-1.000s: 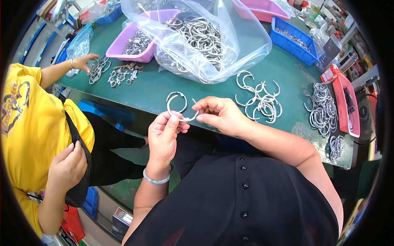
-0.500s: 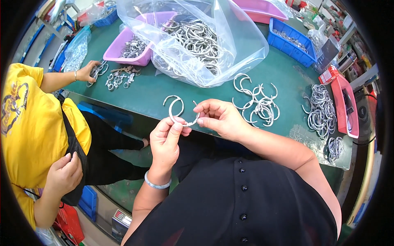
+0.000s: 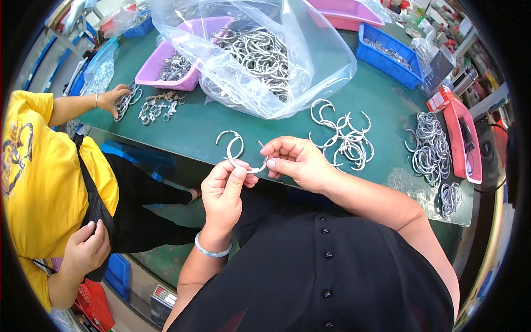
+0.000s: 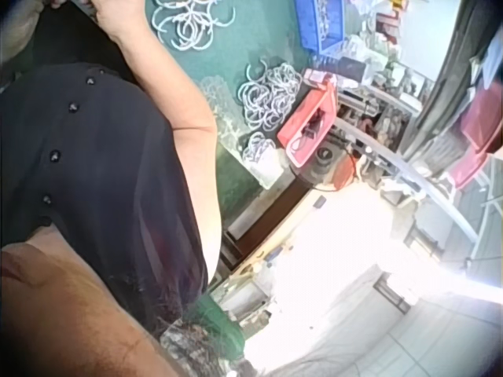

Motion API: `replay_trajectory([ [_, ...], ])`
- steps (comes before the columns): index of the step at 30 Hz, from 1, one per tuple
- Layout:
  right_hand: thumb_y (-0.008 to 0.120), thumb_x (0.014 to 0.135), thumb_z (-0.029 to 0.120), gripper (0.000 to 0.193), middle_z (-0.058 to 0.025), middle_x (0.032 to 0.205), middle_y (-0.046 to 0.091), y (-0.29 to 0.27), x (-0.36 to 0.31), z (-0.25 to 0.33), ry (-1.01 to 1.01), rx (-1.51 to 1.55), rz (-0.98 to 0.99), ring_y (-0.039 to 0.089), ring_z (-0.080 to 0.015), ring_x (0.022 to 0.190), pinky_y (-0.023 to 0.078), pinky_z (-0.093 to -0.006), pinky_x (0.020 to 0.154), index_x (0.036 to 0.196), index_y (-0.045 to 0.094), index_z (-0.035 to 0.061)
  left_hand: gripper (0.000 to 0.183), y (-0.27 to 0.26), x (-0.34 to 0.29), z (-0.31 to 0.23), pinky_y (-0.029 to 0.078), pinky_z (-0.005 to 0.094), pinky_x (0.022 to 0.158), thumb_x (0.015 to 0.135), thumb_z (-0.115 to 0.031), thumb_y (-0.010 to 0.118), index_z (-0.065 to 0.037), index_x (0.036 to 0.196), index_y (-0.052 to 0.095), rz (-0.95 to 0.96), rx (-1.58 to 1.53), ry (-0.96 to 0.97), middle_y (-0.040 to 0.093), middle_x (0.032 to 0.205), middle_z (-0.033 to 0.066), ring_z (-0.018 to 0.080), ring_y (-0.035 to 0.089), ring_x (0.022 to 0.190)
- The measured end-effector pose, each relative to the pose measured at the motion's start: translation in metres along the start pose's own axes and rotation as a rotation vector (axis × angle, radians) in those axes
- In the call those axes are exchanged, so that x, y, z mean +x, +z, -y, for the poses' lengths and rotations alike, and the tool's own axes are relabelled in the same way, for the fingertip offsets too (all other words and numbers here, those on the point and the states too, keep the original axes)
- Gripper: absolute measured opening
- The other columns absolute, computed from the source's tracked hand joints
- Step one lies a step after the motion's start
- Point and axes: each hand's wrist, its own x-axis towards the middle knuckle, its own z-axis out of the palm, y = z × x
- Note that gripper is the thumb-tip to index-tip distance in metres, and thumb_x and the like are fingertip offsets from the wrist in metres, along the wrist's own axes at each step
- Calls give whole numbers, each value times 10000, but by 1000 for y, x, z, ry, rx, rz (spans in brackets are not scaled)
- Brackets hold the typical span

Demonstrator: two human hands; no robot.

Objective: The person picks up and joins two C-shaped metal components by fitting them together and sliding a small metal latch to lock them, then places the assembled piece on the table and repeats the process with other components.

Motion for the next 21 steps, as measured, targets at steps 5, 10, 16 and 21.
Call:
replay_trajectory([
  [5, 538, 798, 11, 187, -28, 812, 549, 0, -2, -1, 4, 28, -2, 533, -81, 694, 458, -214, 643, 984, 536, 4, 119, -1, 0, 0, 448, 230, 586, 863, -105, 503, 1, 877, 555, 6, -40, -32, 585, 745, 62, 123, 569, 635],
  [10, 551, 809, 28, 232, -40, 817, 552, 3, -6, -1, -48, 97, -31, 547, -102, 687, 460, -228, 644, 1034, 494, 30, 115, -2, -2, -1, 468, 218, 606, 859, -80, 504, 19, 886, 555, 9, -54, -50, 591, 769, 57, 106, 573, 649],
  [16, 539, 812, 15, 206, -46, 834, 559, -2, -10, -2, -83, 39, -11, 555, -104, 715, 461, -232, 653, 1008, 478, 30, 104, -2, -8, 3, 454, 216, 657, 868, -60, 478, 9, 913, 542, 52, 328, 168, 583, 783, 65, 107, 558, 687],
  [21, 532, 812, 1, 194, -45, 846, 564, -3, -14, -4, -188, -91, -4, 555, -93, 730, 461, -230, 669, 999, 486, 27, 138, -17, 12, -15, 437, 204, 585, 856, -110, 445, -31, 842, 557, 354, -694, -744, 535, 714, 33, 101, 525, 615],
])
